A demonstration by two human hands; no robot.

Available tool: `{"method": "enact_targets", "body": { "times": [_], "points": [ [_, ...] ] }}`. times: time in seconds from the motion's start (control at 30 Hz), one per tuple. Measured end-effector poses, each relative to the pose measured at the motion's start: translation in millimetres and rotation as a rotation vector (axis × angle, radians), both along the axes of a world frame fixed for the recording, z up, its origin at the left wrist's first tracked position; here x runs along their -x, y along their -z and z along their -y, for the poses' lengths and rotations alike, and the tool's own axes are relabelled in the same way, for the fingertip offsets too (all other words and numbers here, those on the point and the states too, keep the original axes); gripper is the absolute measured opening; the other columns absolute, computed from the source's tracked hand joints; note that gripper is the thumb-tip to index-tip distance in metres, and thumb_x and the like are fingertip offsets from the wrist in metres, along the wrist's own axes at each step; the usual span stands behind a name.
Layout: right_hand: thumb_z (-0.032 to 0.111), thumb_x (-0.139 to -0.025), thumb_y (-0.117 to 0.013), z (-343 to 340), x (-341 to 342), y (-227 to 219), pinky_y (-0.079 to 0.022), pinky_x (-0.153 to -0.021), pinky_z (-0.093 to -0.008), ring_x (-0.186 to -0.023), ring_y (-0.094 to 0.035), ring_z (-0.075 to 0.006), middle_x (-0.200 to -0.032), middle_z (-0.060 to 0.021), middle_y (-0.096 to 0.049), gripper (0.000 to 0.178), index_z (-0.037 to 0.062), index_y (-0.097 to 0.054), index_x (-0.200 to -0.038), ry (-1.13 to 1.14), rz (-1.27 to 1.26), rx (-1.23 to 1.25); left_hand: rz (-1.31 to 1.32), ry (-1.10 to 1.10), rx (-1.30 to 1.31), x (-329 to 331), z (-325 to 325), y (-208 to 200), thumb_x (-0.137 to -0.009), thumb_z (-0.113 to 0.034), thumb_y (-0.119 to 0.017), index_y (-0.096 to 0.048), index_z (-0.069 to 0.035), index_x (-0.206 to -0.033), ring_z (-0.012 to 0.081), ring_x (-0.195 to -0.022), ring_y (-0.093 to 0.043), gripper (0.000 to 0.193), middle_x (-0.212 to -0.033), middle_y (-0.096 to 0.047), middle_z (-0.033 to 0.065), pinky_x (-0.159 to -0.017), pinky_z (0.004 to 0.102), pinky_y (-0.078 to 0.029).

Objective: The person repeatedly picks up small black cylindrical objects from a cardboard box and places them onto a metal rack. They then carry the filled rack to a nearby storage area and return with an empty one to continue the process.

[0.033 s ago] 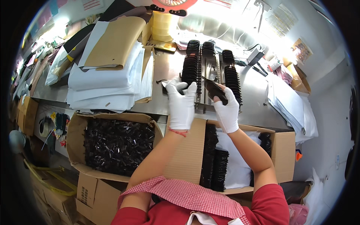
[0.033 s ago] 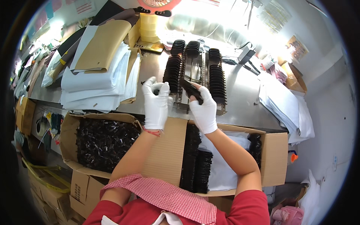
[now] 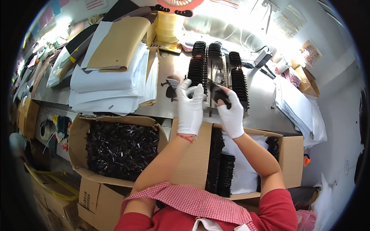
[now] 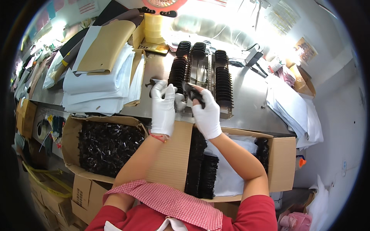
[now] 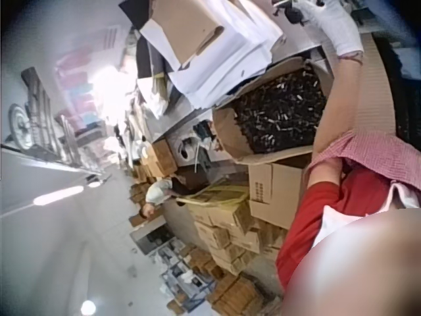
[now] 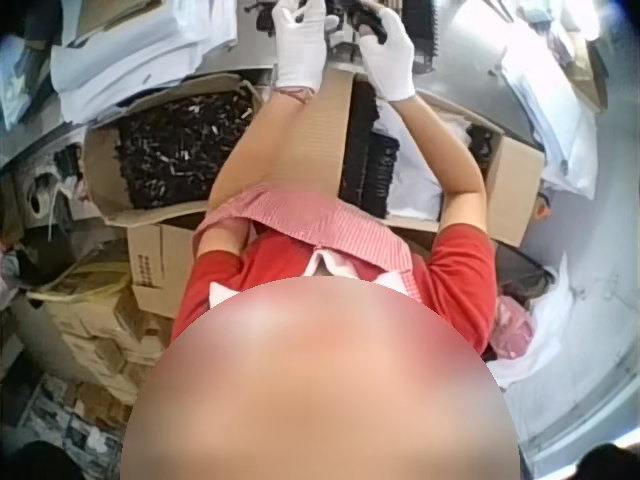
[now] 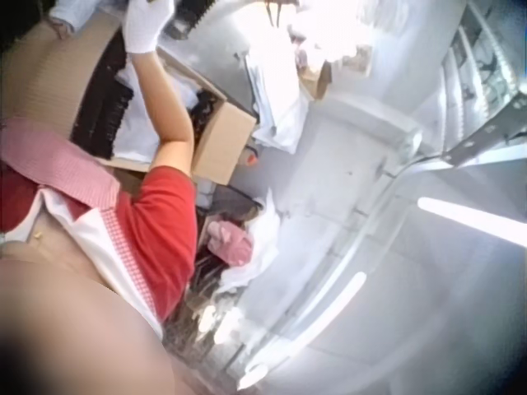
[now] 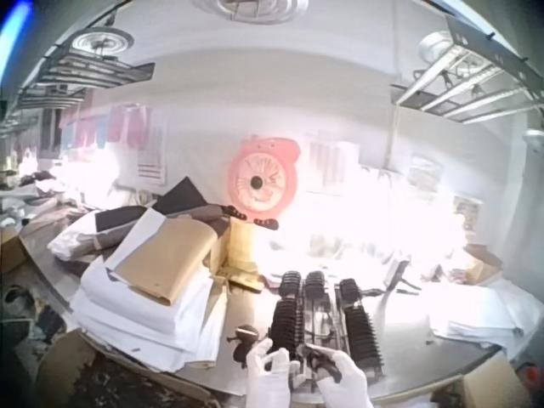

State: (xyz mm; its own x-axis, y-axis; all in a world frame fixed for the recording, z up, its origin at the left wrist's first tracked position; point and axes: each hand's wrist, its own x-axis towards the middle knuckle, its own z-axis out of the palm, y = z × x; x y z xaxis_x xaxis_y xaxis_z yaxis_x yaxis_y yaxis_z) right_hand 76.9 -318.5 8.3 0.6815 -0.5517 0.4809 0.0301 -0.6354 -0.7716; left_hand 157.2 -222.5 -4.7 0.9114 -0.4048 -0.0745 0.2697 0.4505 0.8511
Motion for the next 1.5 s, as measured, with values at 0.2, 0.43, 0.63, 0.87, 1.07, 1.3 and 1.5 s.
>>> {"method": "enact_targets", "body": {
  "times": [0.2, 0.43, 0.63, 0.87, 1.07, 1.3, 1.5],
  "points": [
    [0.04, -0.104, -0.043, 29, -4, -22, -0.042, -0.105, -0.0407, -0.12, -0.057, -0.0363, -0.128, -0.0229, -0.06, 0.053, -0.001, -0.051, -0.137, -0.571, -0.299, 0.141, -0.562, 0.271, 0.258, 6, 6, -8, -0.1, -0.045, -0.057, -0.052, -0.022, -0.12, 0.0167, -0.105, -0.057, 0.031, -0.112, -0.056, 0.002, -0.079, 0.0374, -0.055],
    [0.017, -0.089, -0.072, 179, -126, 15, -0.048, -0.099, -0.0334, -0.113, -0.06, -0.025, -0.129, -0.0197, -0.06, 0.064, -0.0085, -0.043, -0.14, -0.046, -0.265, -0.165, 0.155, 0.391, -0.342, 10, 45, 26, -0.09, -0.022, -0.07, -0.063, -0.007, -0.097, 0.0114, -0.067, -0.062, 0.019, -0.075, -0.065, 0.003, -0.057, 0.0273, -0.052],
    [0.008, -0.081, -0.076, 250, -201, 59, -0.047, -0.096, -0.0315, -0.111, -0.057, -0.0197, -0.13, -0.0139, -0.056, 0.071, -0.0049, -0.043, -0.142, -0.251, -0.193, -0.565, 0.663, 0.48, -0.959, 18, 48, 41, -0.088, -0.022, -0.065, -0.065, -0.005, -0.116, 0.0381, -0.102, -0.065, 0.033, -0.115, -0.064, 0.0215, -0.093, 0.0444, -0.052],
    [0.0, -0.084, -0.068, 194, -214, 67, -0.05, -0.092, -0.03, -0.1, -0.066, -0.0187, -0.111, -0.0115, -0.071, 0.047, 0.0054, -0.062, -0.131, -0.191, -0.1, 0.257, 0.717, 0.428, -0.92, 17, 45, 58, -0.086, -0.018, -0.063, -0.067, -0.004, -0.101, 0.039, -0.095, -0.066, 0.021, -0.106, -0.064, 0.019, -0.087, 0.0461, -0.054],
    [-0.008, -0.086, -0.048, 198, -212, 72, -0.052, -0.094, -0.0393, -0.106, -0.067, -0.0341, -0.119, -0.0204, -0.067, 0.048, 0.006, -0.06, -0.131, -0.095, -0.119, 0.782, 0.726, 0.467, -0.924, 21, 49, 53, -0.086, -0.017, -0.063, -0.067, -0.003, -0.107, 0.0387, -0.099, -0.065, 0.025, -0.108, -0.065, 0.0198, -0.089, 0.0447, -0.054],
    [0.001, -0.087, -0.048, 122, -116, -22, -0.054, -0.084, -0.036, -0.094, -0.069, -0.0302, -0.112, -0.0185, -0.069, 0.044, 0.0031, -0.064, -0.128, -0.202, -0.322, 0.056, -0.424, 0.407, 0.18, 2, 46, 13, -0.099, -0.028, -0.063, -0.04, -0.016, -0.145, 0.0123, -0.088, -0.061, 0.053, -0.114, -0.059, 0.0005, -0.087, 0.0369, -0.054],
    [0.026, -0.098, -0.056, 108, -63, -44, -0.053, -0.091, -0.0358, -0.1, -0.069, -0.0271, -0.109, -0.0159, -0.072, 0.034, -0.0016, -0.07, -0.111, -0.758, -0.376, 0.23, -0.558, 0.232, 0.341, 4, 53, -7, -0.097, -0.024, -0.066, -0.042, -0.027, -0.132, 0.0139, -0.101, -0.059, 0.042, -0.118, -0.054, 0.0023, -0.082, 0.0392, -0.056]
  ]
}}
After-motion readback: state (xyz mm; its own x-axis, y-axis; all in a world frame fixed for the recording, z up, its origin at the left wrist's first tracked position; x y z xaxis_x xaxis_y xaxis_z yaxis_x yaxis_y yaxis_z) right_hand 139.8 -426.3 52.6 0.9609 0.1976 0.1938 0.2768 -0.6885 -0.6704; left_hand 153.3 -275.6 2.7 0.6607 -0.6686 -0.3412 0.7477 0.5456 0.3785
